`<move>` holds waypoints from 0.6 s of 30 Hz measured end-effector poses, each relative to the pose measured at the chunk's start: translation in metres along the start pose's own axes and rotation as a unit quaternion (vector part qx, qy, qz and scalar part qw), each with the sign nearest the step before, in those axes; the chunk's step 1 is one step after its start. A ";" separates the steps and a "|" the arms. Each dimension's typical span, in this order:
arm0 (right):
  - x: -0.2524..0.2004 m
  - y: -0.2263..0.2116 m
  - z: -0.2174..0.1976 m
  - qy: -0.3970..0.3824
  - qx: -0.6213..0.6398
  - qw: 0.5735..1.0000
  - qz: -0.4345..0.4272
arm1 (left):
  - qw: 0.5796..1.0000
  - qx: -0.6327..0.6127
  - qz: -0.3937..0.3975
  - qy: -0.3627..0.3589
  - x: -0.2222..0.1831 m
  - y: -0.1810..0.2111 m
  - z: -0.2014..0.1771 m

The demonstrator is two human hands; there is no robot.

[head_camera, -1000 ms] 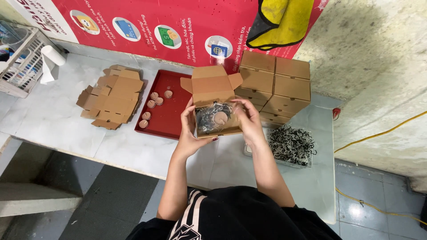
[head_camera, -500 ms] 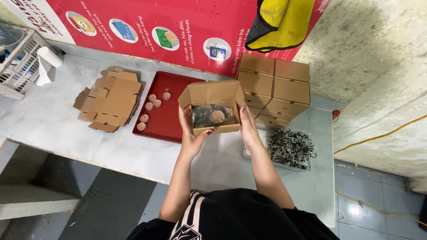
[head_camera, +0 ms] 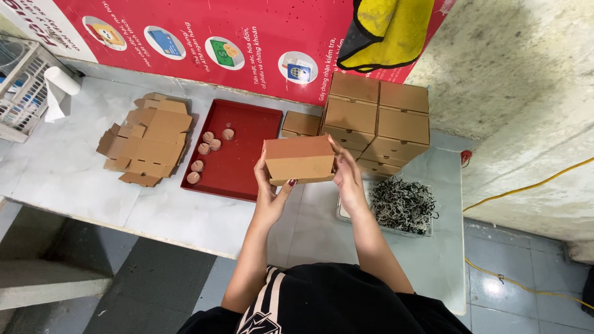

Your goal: Packing small circular items, likely wax melts or candles, into cardboard boxes.

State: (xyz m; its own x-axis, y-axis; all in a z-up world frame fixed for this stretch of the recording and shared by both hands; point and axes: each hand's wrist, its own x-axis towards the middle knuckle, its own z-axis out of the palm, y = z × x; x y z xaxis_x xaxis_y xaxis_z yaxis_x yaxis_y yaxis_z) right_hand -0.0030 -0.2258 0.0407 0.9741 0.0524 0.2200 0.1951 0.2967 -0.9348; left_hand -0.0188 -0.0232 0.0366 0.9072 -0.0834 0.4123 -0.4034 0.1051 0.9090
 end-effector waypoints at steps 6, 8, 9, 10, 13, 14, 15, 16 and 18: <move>-0.011 0.003 -0.007 -0.026 -0.045 0.999 -0.007 | 0.998 0.053 0.012 -0.018 0.002 0.009 -0.001; -0.011 -0.011 0.003 -0.027 -0.054 0.998 -0.009 | 0.999 0.033 0.002 -0.019 0.001 0.009 -0.001; -0.010 -0.017 0.008 -0.029 -0.063 0.998 -0.011 | 1.000 0.014 -0.009 -0.020 0.001 0.009 -0.001; -0.012 -0.009 0.003 -0.028 -0.063 0.998 -0.011 | 1.000 0.013 -0.009 -0.020 -0.001 0.003 -0.004; -0.015 0.012 -0.005 -0.047 -0.066 0.997 -0.017 | 1.000 -0.005 0.011 -0.020 -0.007 -0.019 -0.010; -0.016 0.016 -0.005 -0.055 -0.054 0.997 -0.025 | 1.000 -0.017 0.004 0.002 -0.009 -0.029 -0.011; -0.017 0.020 -0.004 -0.062 -0.043 0.997 -0.032 | 0.999 -0.028 -0.003 0.023 -0.011 -0.039 -0.012; -0.019 0.028 -0.006 -0.061 -0.043 0.997 -0.032 | 0.999 -0.028 -0.004 0.023 -0.012 -0.039 -0.011; -0.023 0.046 -0.008 -0.055 -0.045 0.997 -0.015 | 0.990 -0.091 -0.082 0.071 -0.011 -0.040 -0.010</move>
State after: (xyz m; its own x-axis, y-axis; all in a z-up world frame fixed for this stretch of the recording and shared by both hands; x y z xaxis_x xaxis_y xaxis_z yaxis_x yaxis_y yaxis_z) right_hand -0.0156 -0.2212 -0.0096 0.9504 0.1498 0.2725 0.2381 0.2127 -0.9477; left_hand -0.0117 -0.0168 -0.0046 0.9716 0.0251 0.2352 -0.2327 0.2799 0.9314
